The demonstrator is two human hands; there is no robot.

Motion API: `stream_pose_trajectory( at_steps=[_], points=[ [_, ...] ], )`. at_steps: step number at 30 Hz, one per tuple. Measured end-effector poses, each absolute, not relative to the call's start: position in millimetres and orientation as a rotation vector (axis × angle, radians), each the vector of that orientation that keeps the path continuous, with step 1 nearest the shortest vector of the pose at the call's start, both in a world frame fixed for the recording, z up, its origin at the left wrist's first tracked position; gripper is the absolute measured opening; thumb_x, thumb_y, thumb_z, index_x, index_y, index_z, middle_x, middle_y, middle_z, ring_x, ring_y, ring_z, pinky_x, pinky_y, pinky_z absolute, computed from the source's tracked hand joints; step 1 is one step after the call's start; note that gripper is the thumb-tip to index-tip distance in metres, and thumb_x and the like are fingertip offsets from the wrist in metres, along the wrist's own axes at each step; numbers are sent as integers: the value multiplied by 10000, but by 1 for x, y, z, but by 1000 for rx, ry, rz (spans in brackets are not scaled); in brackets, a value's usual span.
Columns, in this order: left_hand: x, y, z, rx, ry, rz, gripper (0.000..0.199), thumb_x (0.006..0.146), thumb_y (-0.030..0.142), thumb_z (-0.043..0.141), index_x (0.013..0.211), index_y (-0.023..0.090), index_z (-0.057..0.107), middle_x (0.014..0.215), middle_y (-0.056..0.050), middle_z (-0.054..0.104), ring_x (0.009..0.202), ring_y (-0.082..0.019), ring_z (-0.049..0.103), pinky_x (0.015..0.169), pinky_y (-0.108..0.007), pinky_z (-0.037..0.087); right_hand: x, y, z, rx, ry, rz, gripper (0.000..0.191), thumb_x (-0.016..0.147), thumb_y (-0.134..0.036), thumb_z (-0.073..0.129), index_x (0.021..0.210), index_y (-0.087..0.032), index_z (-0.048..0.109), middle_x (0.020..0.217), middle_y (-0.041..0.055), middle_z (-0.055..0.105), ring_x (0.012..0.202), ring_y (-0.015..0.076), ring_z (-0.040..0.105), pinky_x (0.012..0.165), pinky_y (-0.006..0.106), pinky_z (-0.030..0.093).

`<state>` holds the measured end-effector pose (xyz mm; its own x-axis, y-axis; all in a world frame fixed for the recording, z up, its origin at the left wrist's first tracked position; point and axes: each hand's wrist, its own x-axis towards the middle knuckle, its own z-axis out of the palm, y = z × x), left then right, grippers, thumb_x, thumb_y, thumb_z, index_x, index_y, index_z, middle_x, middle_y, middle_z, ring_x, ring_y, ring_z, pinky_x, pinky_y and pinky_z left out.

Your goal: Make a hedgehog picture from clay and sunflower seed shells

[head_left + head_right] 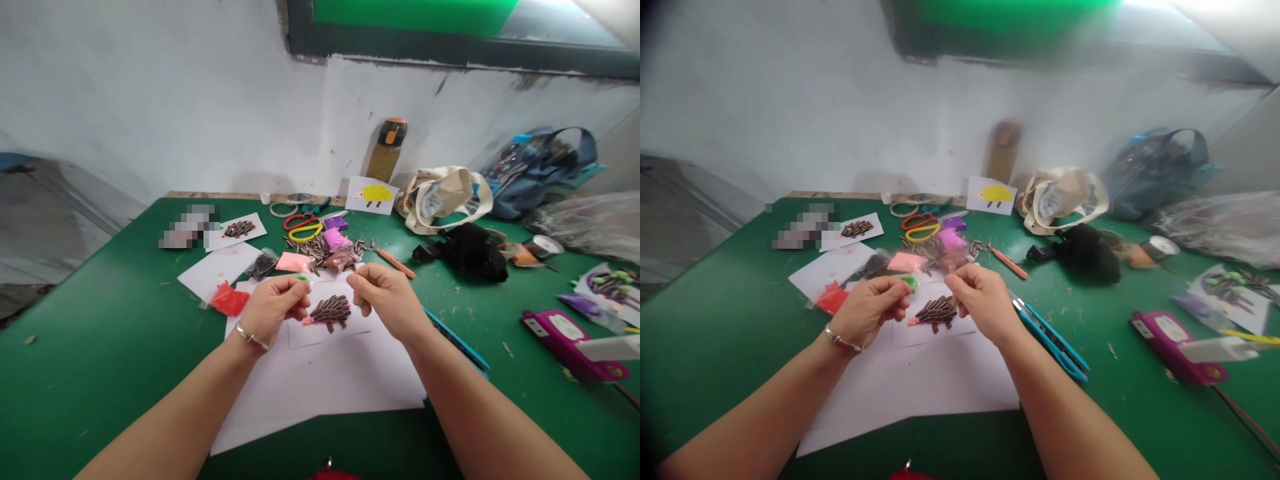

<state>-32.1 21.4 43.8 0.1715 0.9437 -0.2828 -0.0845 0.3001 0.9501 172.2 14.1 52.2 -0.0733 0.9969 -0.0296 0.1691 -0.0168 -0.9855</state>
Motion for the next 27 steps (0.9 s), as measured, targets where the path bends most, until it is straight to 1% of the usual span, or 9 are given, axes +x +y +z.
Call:
stream_pose_trajectory(
  at_steps=[3, 6, 9, 12, 14, 17, 19, 23, 27],
  points=[
    [-32, 22, 43, 1005, 1152, 919, 298, 698, 394, 734, 658, 125, 610, 561, 12, 588, 426, -66, 523, 423, -182, 436, 174, 16, 51, -1312, -1361, 1142, 225, 796, -381, 612, 700, -180, 579, 557, -38, 545, 449, 78, 453, 441, 220, 366],
    [-32, 21, 43, 1000, 1153, 915, 284, 687, 382, 742, 669, 126, 622, 567, 10, 587, 434, -70, 522, 431, -193, 443, 175, 18, 48, -1295, -1339, 1121, 157, 761, -332, 635, 784, -181, 670, 660, -9, 593, 556, 103, 493, 530, 251, 414],
    [-31, 21, 44, 995, 1150, 924, 281, 670, 381, 755, 702, 124, 647, 590, 3, 592, 462, -82, 536, 450, -210, 459, 176, 19, 47, -1350, -1341, 1153, 220, 745, -319, 634, 907, -197, 719, 761, 20, 635, 660, 141, 533, 611, 294, 446],
    [-30, 20, 44, 984, 1148, 928, 294, 652, 387, 766, 709, 118, 660, 599, -4, 592, 472, -86, 536, 451, -218, 462, 177, 19, 48, -1360, -1370, 1178, 240, 776, -324, 590, 931, -198, 722, 727, 20, 628, 703, 162, 553, 671, 323, 452],
    [-30, 20, 44, 973, 1142, 927, 303, 650, 393, 766, 710, 114, 663, 602, -6, 590, 473, -87, 535, 449, -219, 463, 178, 19, 48, -1323, -1362, 1217, 242, 792, -314, 565, 938, -192, 714, 719, 20, 624, 702, 159, 561, 687, 327, 450],
    [-30, 21, 44, 968, 1133, 923, 308, 665, 402, 754, 724, 114, 664, 609, -4, 589, 478, -86, 539, 453, -216, 469, 178, 19, 49, -1243, -1297, 1305, 247, 765, -272, 598, 985, -186, 671, 779, 21, 637, 667, 134, 563, 679, 313, 448],
    [-30, 21, 44, 969, 1132, 914, 297, 665, 391, 757, 717, 116, 657, 610, 2, 586, 479, -83, 540, 463, -212, 475, 178, 20, 49, -1190, -1250, 1349, 249, 740, -259, 636, 977, -180, 639, 782, 13, 637, 636, 118, 557, 661, 297, 441],
    [-29, 20, 45, 1014, 1135, 880, 260, 663, 352, 761, 694, 123, 641, 613, 10, 585, 488, -82, 547, 486, -209, 483, 175, 19, 47, -1161, -1211, 1368, 169, 765, -317, 640, 838, -167, 618, 686, -10, 596, 563, 92, 502, 563, 253, 380],
    [-28, 17, 45, 1183, 1139, 851, 203, 710, 323, 720, 719, 130, 660, 618, 5, 595, 518, -94, 566, 526, -214, 486, 168, 17, 44, -1095, -1108, 1473, 154, 761, -308, 656, 799, -167, 606, 615, -40, 540, 525, 74, 455, 531, 233, 349]
  ],
)
